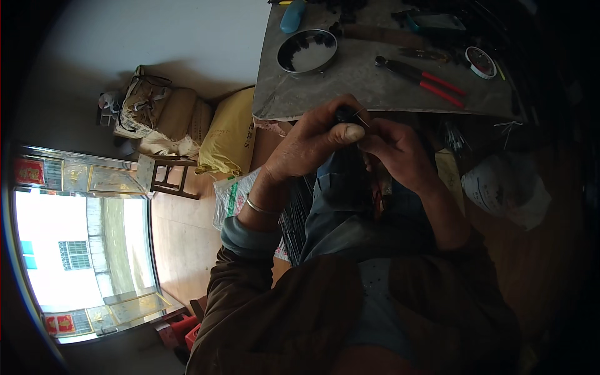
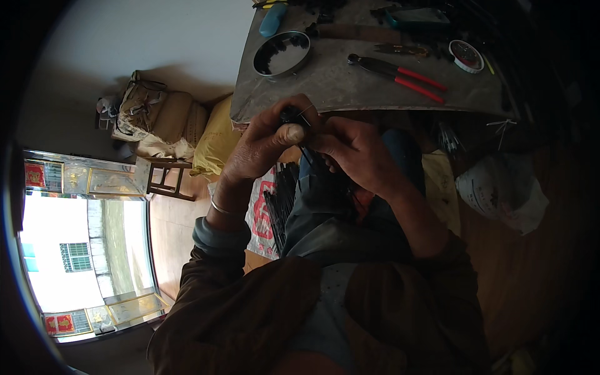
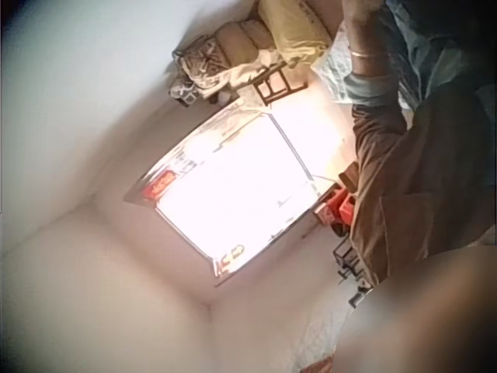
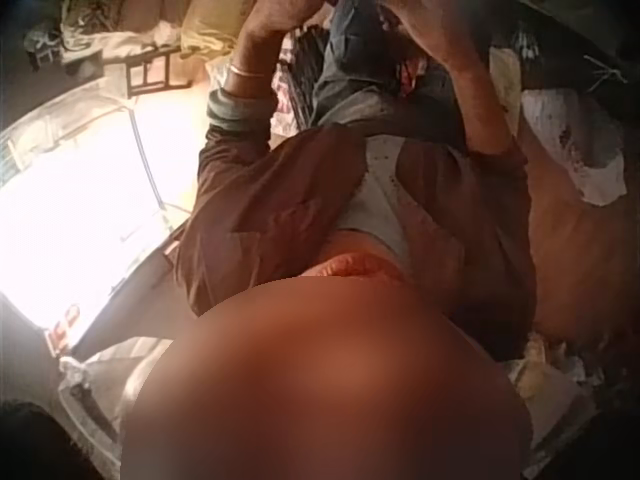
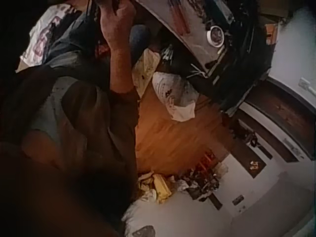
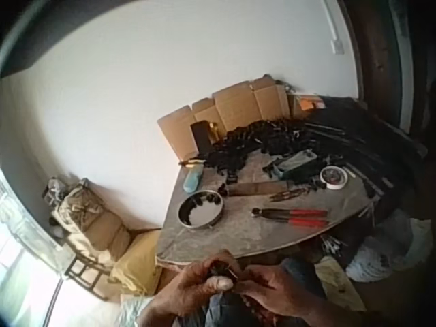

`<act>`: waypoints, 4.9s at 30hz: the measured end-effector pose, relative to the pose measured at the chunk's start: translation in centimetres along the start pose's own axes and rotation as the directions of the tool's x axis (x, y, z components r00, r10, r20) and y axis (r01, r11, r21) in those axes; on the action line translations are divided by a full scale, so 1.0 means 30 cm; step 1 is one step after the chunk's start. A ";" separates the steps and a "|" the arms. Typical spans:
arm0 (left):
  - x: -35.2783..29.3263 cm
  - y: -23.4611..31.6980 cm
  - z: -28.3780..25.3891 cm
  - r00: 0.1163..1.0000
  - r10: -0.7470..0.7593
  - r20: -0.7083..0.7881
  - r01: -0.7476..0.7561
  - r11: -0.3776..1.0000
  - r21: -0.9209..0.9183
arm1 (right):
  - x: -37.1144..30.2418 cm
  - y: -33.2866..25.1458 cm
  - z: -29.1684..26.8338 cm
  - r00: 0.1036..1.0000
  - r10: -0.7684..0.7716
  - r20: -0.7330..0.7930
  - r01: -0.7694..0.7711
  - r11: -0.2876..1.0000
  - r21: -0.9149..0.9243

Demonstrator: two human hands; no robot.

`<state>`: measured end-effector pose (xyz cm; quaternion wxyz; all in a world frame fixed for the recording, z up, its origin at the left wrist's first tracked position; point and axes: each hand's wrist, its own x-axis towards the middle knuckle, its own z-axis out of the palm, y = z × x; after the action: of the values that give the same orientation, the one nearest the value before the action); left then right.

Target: Assembling umbrella ribs and components by inserting them into plastic fittings and using pliers to secure parts.

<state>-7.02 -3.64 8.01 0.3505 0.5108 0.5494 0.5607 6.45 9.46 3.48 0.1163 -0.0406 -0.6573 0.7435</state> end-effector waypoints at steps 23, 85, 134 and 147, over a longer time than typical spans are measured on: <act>-0.011 -0.135 0.112 0.848 -0.040 -0.528 -0.120 0.957 -0.264 | 0.121 -0.059 0.008 0.940 -0.325 -0.099 0.255 0.866 -0.430; -0.038 -0.134 0.100 0.694 -0.160 -0.702 0.010 0.977 -0.212 | -0.017 -0.146 -0.173 0.956 0.144 0.255 0.087 0.690 -0.718; -0.086 -0.141 0.091 0.797 -0.220 -0.562 0.033 0.946 -0.323 | -0.042 -0.205 -0.076 0.582 0.746 0.325 -0.682 0.665 -0.305; -0.051 -0.183 0.060 0.791 -0.167 -0.589 0.023 0.970 -0.243 | -0.071 -0.189 -0.109 0.564 0.746 0.354 -0.650 0.665 -0.367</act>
<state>-5.85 -3.81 2.14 0.2394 0.2338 0.5911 0.7339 9.90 12.76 8.44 -0.3584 -0.1257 -0.6629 0.6452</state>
